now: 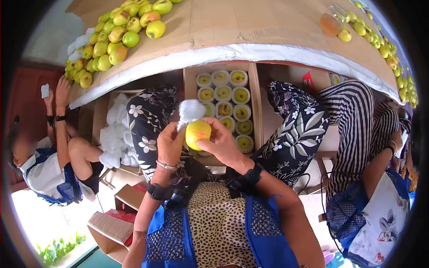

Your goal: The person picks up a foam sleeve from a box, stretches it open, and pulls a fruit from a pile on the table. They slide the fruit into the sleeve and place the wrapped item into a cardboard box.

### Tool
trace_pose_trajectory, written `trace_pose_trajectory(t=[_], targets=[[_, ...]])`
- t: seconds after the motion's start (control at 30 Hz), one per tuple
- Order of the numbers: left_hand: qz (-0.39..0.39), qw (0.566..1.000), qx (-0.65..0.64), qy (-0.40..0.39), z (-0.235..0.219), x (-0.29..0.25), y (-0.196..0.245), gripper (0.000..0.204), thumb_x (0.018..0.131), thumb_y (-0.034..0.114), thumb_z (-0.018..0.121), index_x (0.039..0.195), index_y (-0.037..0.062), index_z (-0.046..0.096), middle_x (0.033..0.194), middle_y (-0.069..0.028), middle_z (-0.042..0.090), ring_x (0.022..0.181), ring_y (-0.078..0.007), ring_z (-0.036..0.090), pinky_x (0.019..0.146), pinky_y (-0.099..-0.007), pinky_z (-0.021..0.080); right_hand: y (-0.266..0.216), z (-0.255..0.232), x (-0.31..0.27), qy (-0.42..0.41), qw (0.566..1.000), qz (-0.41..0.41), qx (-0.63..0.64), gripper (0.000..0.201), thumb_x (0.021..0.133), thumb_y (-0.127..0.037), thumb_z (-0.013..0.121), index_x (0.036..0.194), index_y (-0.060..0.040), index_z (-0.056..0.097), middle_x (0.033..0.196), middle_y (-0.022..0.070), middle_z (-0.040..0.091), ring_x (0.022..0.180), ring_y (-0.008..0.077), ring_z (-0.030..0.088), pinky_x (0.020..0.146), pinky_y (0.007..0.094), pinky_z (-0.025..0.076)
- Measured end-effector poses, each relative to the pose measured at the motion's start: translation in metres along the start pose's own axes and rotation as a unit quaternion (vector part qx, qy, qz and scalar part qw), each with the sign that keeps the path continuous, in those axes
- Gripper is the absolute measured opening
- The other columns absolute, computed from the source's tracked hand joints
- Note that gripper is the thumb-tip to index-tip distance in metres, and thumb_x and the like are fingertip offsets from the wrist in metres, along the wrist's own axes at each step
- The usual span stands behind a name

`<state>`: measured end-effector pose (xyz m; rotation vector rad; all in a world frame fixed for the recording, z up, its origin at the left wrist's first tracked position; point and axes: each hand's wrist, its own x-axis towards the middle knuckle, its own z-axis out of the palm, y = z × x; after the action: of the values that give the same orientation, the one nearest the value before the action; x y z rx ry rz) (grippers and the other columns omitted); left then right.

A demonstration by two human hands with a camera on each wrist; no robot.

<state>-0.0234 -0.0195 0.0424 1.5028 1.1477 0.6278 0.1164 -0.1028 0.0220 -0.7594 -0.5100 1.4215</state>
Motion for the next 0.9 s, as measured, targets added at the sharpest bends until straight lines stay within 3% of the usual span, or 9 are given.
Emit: trace_pose_trajectory(t=[0.07,0.1,0.23,0.33,0.43,0.57,0.7,0.8,0.9], targets=[[0.080,0.982,0.173,0.009,-0.007,-0.002,-0.006,0.010,0.083,0.005,0.057,0.091,-0.0005,0.058,0.072,0.0003,0.057,0.065,-0.0047,0.048,0.056,-0.0208,0.041,0.000,-0.001,0.003,0.006,1.000,-0.006,-0.012,0.050,0.076,-0.003,0.067,0.118,-0.0034,0.040,0.109,0.0025,0.049,0.101,0.0099,0.049,0.086,0.0253,0.043],[0.059,0.982,0.180,-0.008,-0.008,-0.002,-0.001,0.009,0.081,0.005,0.058,0.088,-0.0009,0.057,0.066,0.0010,0.052,0.061,-0.0047,0.043,0.052,-0.0213,0.037,0.002,-0.001,0.004,0.013,1.000,-0.011,-0.025,0.052,0.076,-0.004,0.068,0.119,-0.0034,0.039,0.110,0.0029,0.049,0.101,0.0103,0.049,0.087,0.0255,0.043],[0.058,0.994,0.091,0.027,-0.003,-0.001,-0.008,0.010,0.083,0.006,0.057,0.091,-0.0003,0.057,0.063,0.0020,0.049,0.059,-0.0049,0.040,0.052,-0.0208,0.036,0.005,-0.007,0.004,0.032,0.967,-0.049,-0.248,0.070,0.067,-0.018,0.077,0.122,-0.0033,0.036,0.111,0.0096,0.049,0.100,0.0179,0.051,0.087,0.0301,0.043],[0.089,0.994,0.055,0.040,0.000,-0.003,-0.004,0.010,0.084,0.007,0.057,0.092,0.0011,0.058,0.066,0.0028,0.049,0.062,-0.0039,0.041,0.055,-0.0199,0.037,0.009,-0.007,0.003,0.078,0.965,-0.059,-0.241,0.081,0.059,-0.026,0.081,0.123,-0.0022,0.037,0.113,0.0137,0.049,0.105,0.0230,0.050,0.091,0.0337,0.039],[0.109,0.989,0.078,0.059,-0.002,-0.004,-0.008,0.011,0.082,0.005,0.058,0.092,0.0030,0.059,0.070,0.0002,0.055,0.063,-0.0070,0.047,0.058,-0.0219,0.040,0.009,-0.011,0.001,0.066,0.954,0.004,-0.292,0.082,0.057,-0.029,0.082,0.122,-0.0018,0.040,0.113,0.0153,0.050,0.107,0.0248,0.049,0.093,0.0342,0.037],[0.236,0.935,0.262,0.039,0.002,-0.005,0.013,0.015,0.075,0.002,0.061,0.089,0.0050,0.062,0.077,-0.0077,0.061,0.063,-0.0195,0.054,0.059,-0.0287,0.045,0.013,-0.013,0.004,-0.010,0.957,0.042,-0.286,0.082,0.055,-0.030,0.083,0.120,-0.0015,0.041,0.111,0.0162,0.052,0.104,0.0269,0.051,0.090,0.0339,0.039],[0.230,0.937,0.263,-0.021,0.004,-0.008,0.016,0.013,0.075,0.002,0.062,0.088,0.0051,0.061,0.075,-0.0074,0.060,0.062,-0.0188,0.054,0.059,-0.0283,0.045,0.004,-0.013,0.006,0.117,0.939,0.013,-0.322,0.075,0.054,-0.026,0.082,0.113,-0.0028,0.042,0.106,0.0166,0.052,0.099,0.0283,0.052,0.085,0.0367,0.042],[0.189,0.961,0.200,-0.036,0.011,-0.010,0.017,0.013,0.075,0.002,0.062,0.087,0.0035,0.058,0.075,-0.0078,0.060,0.064,-0.0184,0.055,0.061,-0.0268,0.046,-0.003,-0.017,0.010,0.162,0.860,-0.131,-0.465,0.074,0.056,-0.024,0.081,0.114,-0.0024,0.040,0.105,0.0175,0.051,0.098,0.0315,0.052,0.082,0.0385,0.042],[0.057,0.994,0.066,-0.066,0.014,-0.012,0.003,0.016,0.079,0.003,0.061,0.093,0.0039,0.053,0.084,-0.0039,0.056,0.080,-0.0139,0.056,0.068,-0.0258,0.045,-0.007,-0.018,0.009,0.176,0.817,-0.178,-0.520,0.074,0.055,-0.025,0.082,0.112,-0.0028,0.040,0.101,0.0168,0.050,0.094,0.0334,0.052,0.078,0.0404,0.043]])
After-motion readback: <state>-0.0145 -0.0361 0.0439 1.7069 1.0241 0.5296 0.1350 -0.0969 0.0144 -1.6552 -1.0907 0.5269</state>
